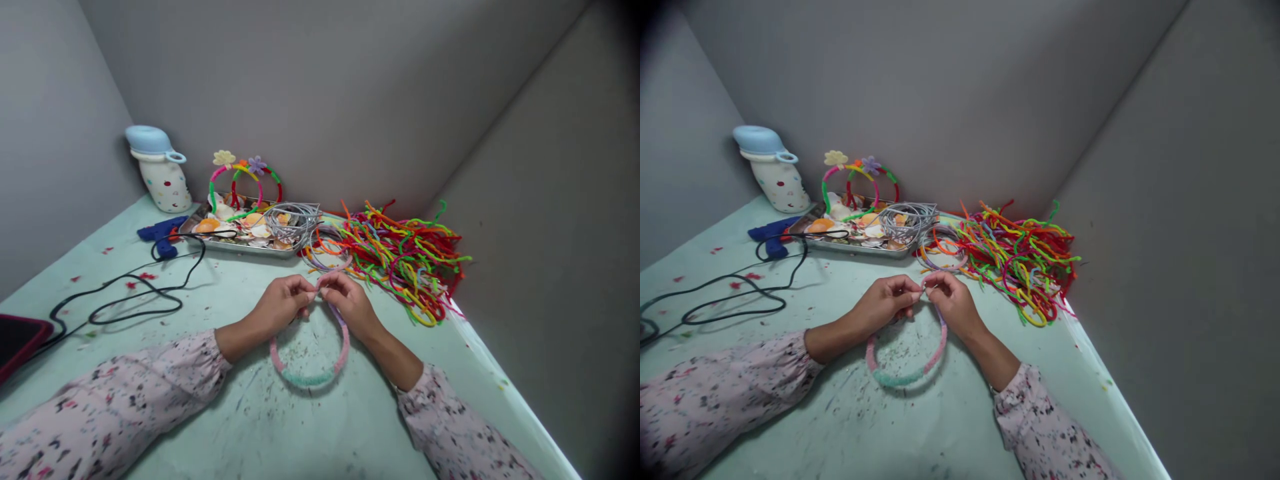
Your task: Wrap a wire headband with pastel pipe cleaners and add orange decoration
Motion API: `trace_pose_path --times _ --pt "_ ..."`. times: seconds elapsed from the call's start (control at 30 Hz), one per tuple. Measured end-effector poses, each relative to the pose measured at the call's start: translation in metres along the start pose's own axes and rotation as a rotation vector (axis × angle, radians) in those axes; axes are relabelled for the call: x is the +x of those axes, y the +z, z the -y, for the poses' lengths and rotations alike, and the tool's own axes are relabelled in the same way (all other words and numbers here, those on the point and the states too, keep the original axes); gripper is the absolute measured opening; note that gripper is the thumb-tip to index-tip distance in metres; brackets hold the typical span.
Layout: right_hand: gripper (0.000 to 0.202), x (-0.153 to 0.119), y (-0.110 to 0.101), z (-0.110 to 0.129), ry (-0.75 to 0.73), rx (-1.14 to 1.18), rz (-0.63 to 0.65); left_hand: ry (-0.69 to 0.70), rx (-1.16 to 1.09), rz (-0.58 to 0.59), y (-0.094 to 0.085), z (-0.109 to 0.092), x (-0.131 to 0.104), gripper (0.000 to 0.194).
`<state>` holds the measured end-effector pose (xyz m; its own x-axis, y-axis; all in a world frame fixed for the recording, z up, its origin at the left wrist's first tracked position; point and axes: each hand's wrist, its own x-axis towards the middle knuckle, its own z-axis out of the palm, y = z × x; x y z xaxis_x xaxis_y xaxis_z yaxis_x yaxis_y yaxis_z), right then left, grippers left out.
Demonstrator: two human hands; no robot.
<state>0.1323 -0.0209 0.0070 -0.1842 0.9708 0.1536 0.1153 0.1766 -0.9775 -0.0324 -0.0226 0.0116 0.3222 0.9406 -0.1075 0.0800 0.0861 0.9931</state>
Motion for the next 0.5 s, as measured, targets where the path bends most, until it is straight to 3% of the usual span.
trace_pose_path --times 0.5 --pt "0.009 0.0022 0.0021 -0.0020 0.019 -0.095 -0.035 -0.029 0.009 0.010 -0.0021 0.0035 0.0017 0.027"
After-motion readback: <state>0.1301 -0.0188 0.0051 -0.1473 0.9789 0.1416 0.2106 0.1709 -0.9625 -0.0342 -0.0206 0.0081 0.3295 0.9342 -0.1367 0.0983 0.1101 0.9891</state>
